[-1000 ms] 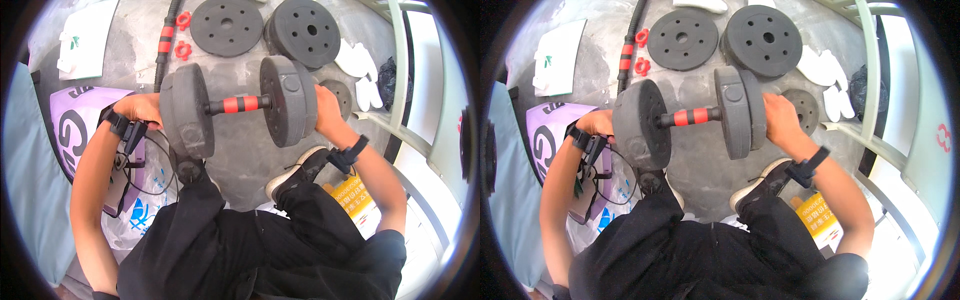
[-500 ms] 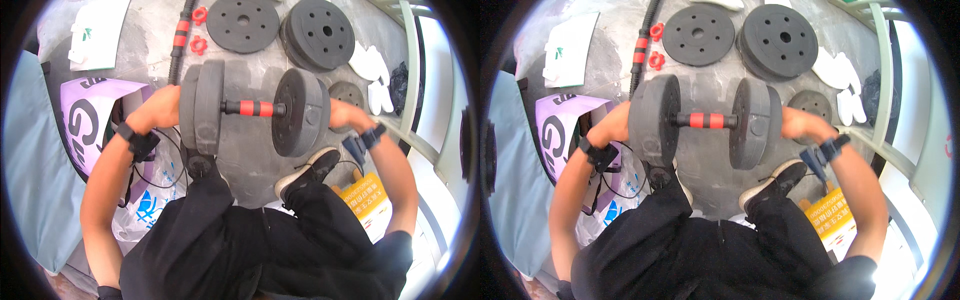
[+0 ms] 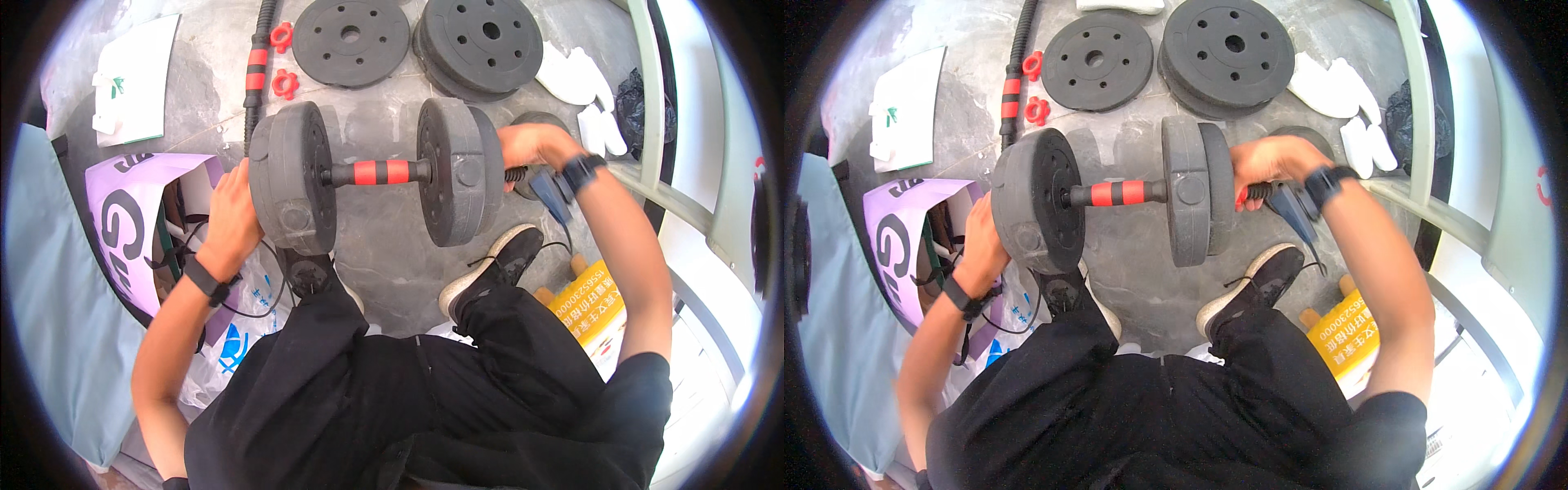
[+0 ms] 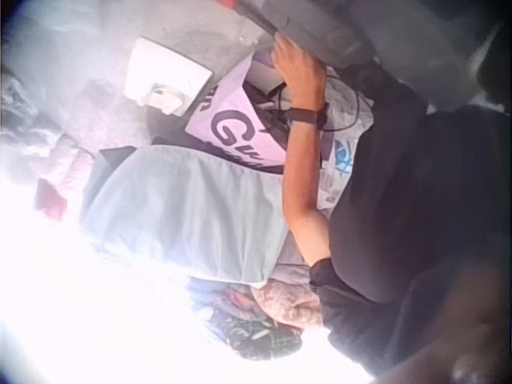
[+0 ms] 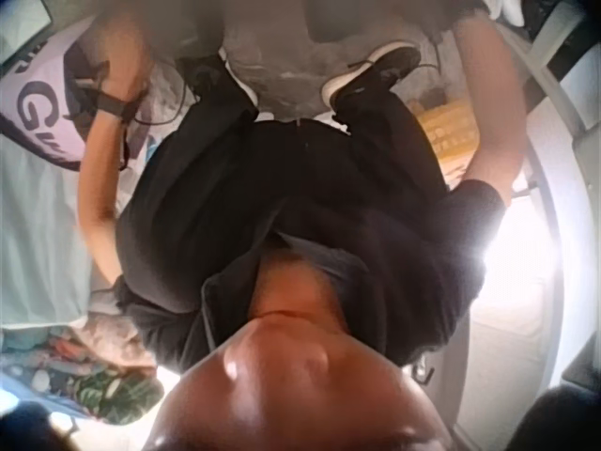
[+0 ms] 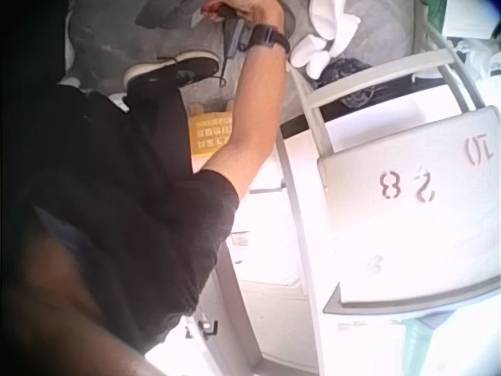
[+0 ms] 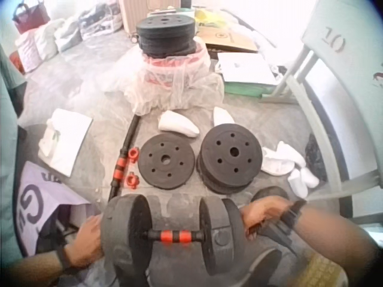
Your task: The person unscrews the red plastic collars from a dumbbell bar and slides off the weight plates, placing the plates and bar on the floor.
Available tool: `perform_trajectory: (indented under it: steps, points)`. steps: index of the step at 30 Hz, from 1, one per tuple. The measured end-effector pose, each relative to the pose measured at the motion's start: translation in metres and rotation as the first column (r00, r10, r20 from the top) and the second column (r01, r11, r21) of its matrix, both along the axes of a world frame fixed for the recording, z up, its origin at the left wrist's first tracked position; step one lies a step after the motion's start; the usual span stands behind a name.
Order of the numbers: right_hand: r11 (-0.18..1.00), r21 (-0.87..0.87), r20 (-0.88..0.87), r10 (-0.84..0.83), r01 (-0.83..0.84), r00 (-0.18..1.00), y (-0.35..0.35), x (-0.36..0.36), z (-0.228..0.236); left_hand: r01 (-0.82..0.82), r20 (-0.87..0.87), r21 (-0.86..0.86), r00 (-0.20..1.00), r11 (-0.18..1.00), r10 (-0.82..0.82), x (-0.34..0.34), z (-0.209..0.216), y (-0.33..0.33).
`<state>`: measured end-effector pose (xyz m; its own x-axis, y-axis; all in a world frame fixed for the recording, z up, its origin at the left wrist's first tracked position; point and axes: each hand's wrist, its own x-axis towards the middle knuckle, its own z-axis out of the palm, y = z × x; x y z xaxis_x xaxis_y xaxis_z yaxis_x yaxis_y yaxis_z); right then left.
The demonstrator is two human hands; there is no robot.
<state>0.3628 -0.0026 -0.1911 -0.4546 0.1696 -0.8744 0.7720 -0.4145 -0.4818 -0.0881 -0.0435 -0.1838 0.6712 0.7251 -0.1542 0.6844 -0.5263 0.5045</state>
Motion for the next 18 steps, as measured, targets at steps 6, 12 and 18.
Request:
perform_trajectory:
  steps: [6,12,18]
  points:
    - [0.924,-0.374,0.030,-0.072,0.078,0.997,-0.011,0.004,-0.021,-0.024,-0.134,0.249,0.989,0.968,0.059,-0.016,-0.025,0.000]
    - [0.419,0.858,0.300,0.062,-0.298,0.952,-0.066,-0.015,0.020,0.053,0.026,-0.521,0.999,0.852,-0.046,-0.022,-0.033,0.046]
    - [0.434,0.897,-0.067,-0.041,0.079,0.997,-0.054,-0.020,0.029,-0.121,-0.117,-0.876,0.992,0.466,0.037,-0.023,-0.024,0.072]
